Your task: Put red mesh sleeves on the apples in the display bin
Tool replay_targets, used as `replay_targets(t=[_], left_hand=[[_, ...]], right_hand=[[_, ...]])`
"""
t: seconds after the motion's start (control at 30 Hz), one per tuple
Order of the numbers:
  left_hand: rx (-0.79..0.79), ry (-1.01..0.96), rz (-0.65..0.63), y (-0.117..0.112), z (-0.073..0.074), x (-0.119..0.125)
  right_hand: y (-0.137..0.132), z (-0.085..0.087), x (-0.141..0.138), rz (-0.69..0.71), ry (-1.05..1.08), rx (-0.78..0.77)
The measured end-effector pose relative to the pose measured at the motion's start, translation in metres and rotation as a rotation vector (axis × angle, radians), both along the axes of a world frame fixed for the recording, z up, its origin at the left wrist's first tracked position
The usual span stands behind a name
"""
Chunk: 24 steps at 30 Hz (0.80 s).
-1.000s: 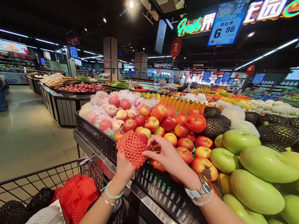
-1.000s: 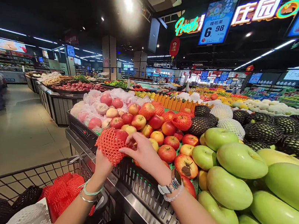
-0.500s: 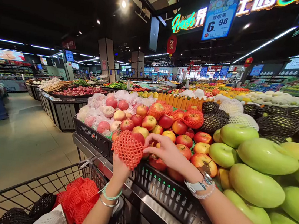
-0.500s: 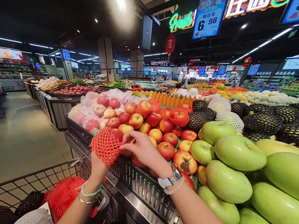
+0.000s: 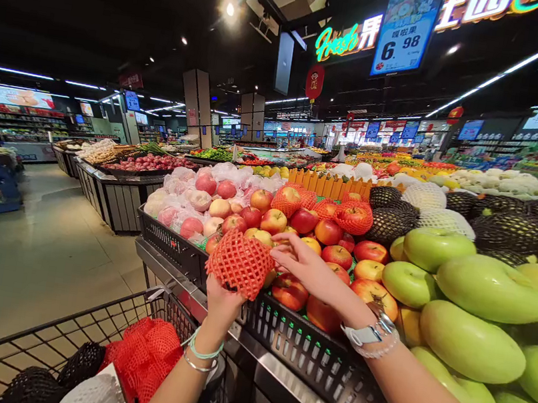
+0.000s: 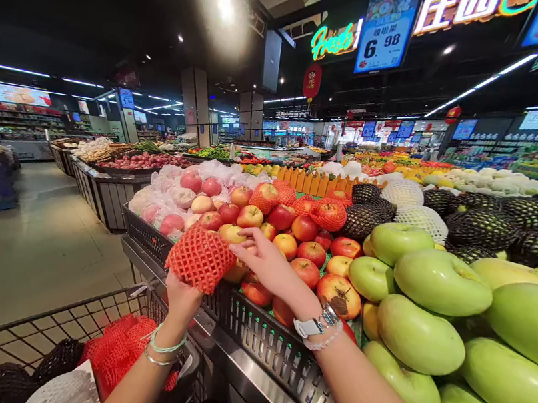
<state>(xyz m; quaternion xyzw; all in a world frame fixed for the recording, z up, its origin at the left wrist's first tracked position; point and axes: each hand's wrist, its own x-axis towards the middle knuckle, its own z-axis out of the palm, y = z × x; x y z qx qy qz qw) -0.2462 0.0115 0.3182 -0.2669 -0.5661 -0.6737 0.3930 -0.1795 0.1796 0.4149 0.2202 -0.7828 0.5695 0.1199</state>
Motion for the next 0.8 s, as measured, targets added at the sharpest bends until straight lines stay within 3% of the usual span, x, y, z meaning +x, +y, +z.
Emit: replay_targets(t=[0.1,0.2,0.37,0.5,0.63,0.8], left_hand=[[0.123,0.012,0.080,0.001,-0.011,-0.001],[0.209,0.009,0.099,0.006,-0.017,0.002],[0.484,-0.043,-0.413,0.023,0.000,0.016],[0.562,-0.074,-0.578,0.028,0.015,0.024],[0.510,-0.187,-0.597,0.022,0.015,0.023],[0.443,-0.164,-0.439,0.017,0.015,0.022]], right_hand=[[-0.005,-0.005,0.000,0.215,-0.132,-0.031],[-0.009,-0.005,0.003,0.183,0.060,-0.025],[-0.011,-0.004,0.007,0.025,0.356,0.182],[-0.011,-0.003,0.010,0.052,0.535,0.212],[-0.009,0.000,0.015,0.059,0.501,0.269],[-0.005,0.001,0.014,-0.052,0.529,0.475]])
